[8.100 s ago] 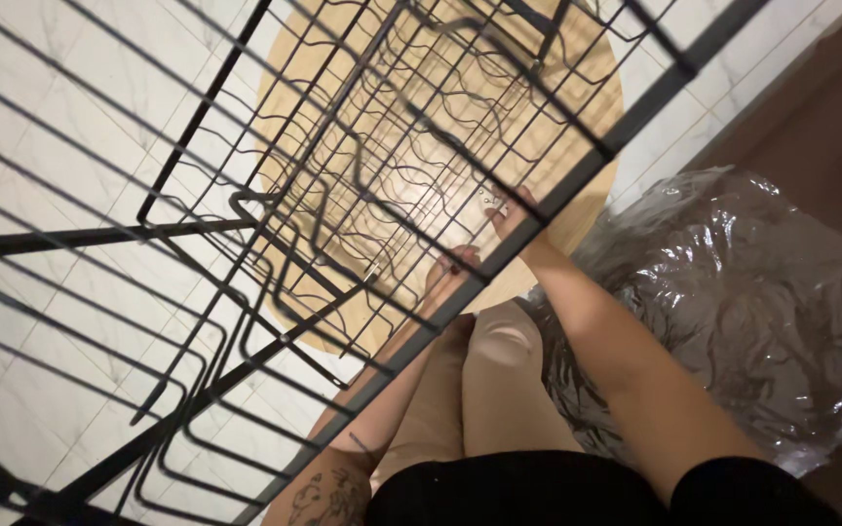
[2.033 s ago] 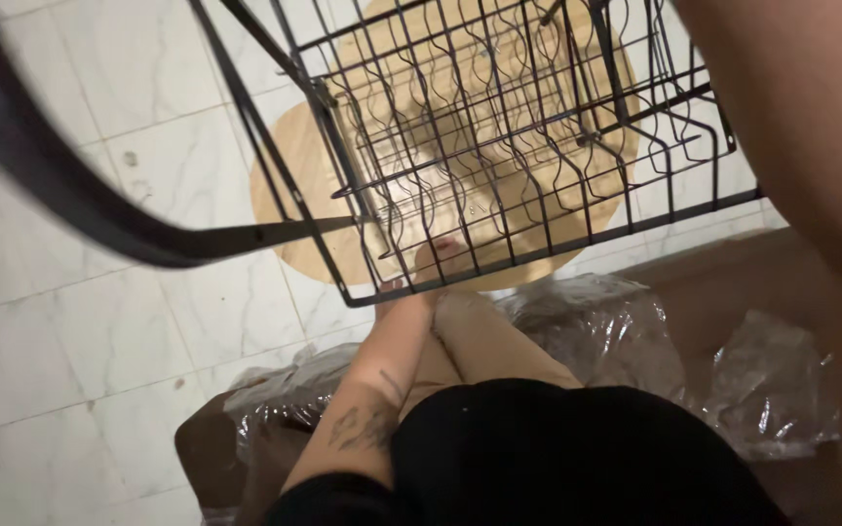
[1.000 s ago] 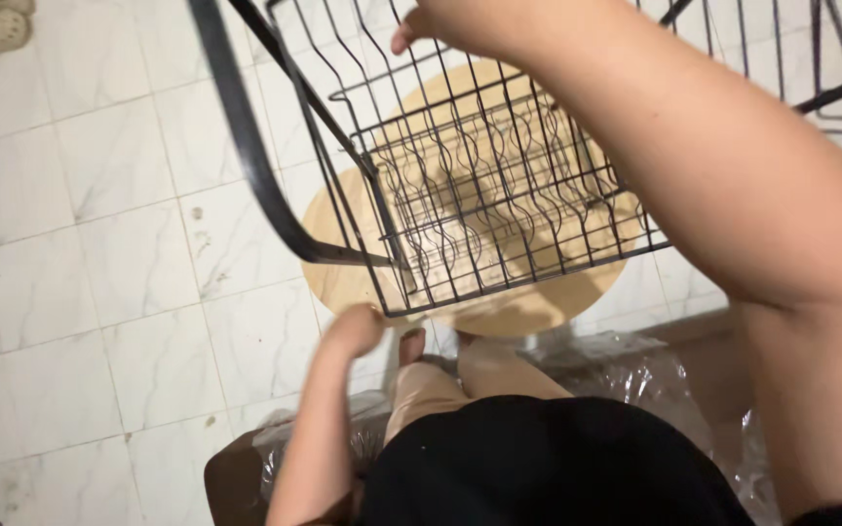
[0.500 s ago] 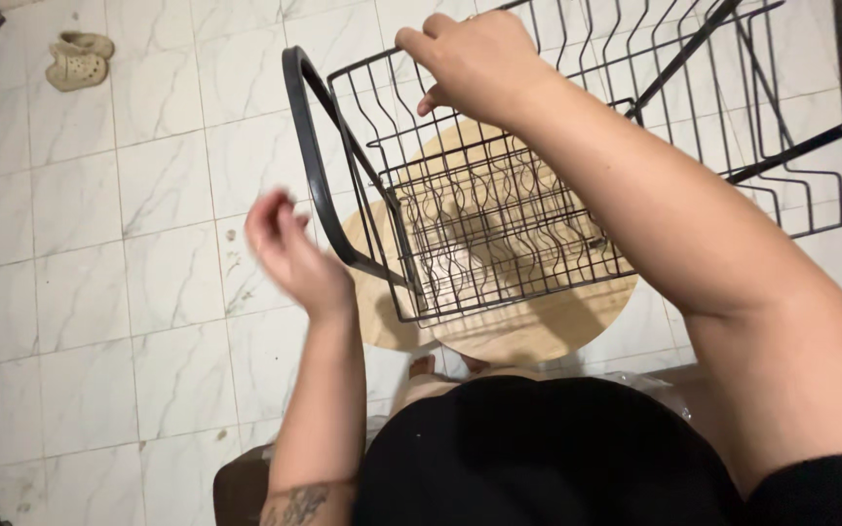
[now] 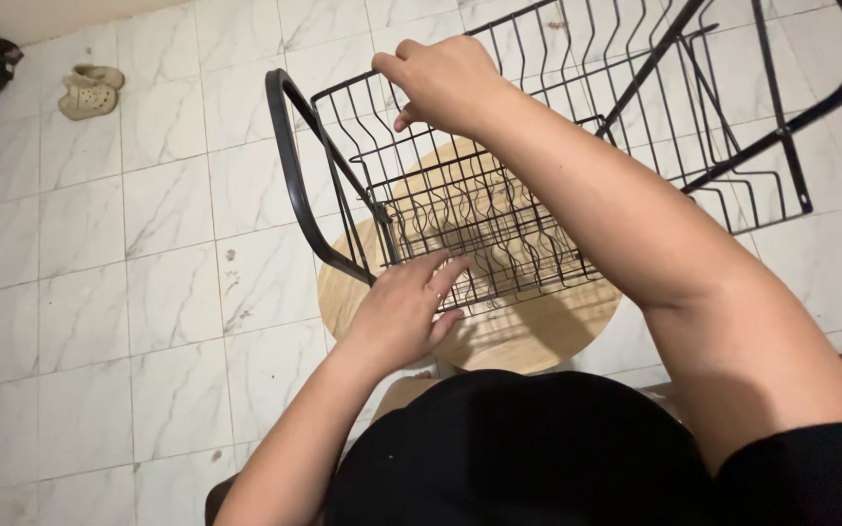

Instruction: The person assembles a black wire dish rack by hand, attaching wire shelves and frame components using small fasteners. The person works over a round wooden table, connecting parts and securing them together.

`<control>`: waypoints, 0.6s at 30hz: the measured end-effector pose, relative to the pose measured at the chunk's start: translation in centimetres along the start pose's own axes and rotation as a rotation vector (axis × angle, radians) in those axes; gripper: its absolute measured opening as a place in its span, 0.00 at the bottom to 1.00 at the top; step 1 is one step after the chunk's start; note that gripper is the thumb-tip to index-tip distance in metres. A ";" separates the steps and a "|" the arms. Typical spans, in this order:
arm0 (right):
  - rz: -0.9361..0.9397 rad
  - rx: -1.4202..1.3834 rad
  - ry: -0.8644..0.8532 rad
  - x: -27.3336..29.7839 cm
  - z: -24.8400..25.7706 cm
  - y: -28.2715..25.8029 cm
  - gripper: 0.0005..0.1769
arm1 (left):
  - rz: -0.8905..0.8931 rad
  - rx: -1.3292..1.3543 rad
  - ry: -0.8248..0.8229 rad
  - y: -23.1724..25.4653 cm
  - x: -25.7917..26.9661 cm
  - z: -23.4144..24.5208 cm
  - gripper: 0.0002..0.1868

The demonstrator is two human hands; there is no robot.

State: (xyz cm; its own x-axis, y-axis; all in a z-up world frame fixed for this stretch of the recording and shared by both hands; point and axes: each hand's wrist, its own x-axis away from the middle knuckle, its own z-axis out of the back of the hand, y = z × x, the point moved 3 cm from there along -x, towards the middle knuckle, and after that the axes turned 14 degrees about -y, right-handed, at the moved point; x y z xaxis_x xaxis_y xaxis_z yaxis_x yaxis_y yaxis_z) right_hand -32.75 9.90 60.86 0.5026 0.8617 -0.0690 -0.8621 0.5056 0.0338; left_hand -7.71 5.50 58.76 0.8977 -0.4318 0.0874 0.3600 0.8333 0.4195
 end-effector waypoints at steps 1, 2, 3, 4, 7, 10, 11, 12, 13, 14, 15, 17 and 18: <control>-0.004 -0.008 0.003 0.0 0.0 0.0 0.39 | 0.005 0.025 0.000 -0.2 -0.1 -0.2 0.35; -0.008 -0.017 0.006 -0.1 0.0 0.1 0.38 | 0.003 -0.032 0.003 -0.4 -0.3 -0.4 0.36; 0.002 -0.012 0.001 0.0 -0.2 0.1 0.39 | 0.002 -0.085 0.003 -0.4 -0.7 -0.7 0.37; 0.012 -0.006 -0.004 0.1 -0.4 0.2 0.39 | 0.000 -0.139 0.003 -0.5 -1.1 -1.0 0.39; 0.028 -0.024 0.044 0.3 -0.3 0.4 0.41 | -0.023 -0.305 -0.068 -0.5 -1.4 -2.6 0.28; 0.105 -0.022 0.178 1.4 1.3 0.0 0.47 | -0.128 -0.397 0.074 0.0 -1.1 -3.2 0.23; 0.141 -0.016 0.231 2.3 2.1 -0.3 0.49 | -0.128 -0.391 0.067 0.1 -1.1 -3.4 0.23; 0.150 -0.018 0.236 3.3 3.1 -0.3 0.47 | -0.127 -0.385 0.060 0.1 -1.0 -3.5 0.23; 0.159 -0.017 0.242 4.3 4.3 -0.1 0.45 | -0.127 -0.382 0.056 0.2 -1.2 -3.6 0.22; 0.169 -0.017 0.249 5.4 5.5 0.1 0.43 | -0.131 -0.375 0.041 0.3 -1.5 -3.8 0.22; 0.169 -0.028 0.270 7.0 6.7 0.4 0.37 | -0.134 -0.363 0.021 0.4 -1.4 -4.1 0.22; 0.157 -0.045 0.335 12.0 9.1 1.9 0.27 | -0.143 -0.356 0.015 0.7 -1.6 -4.3 0.21; 0.145 -0.049 0.380 15.6 10.3 3.0 0.23 | -0.148 -0.361 0.028 0.8 -1.9 -4.4 0.20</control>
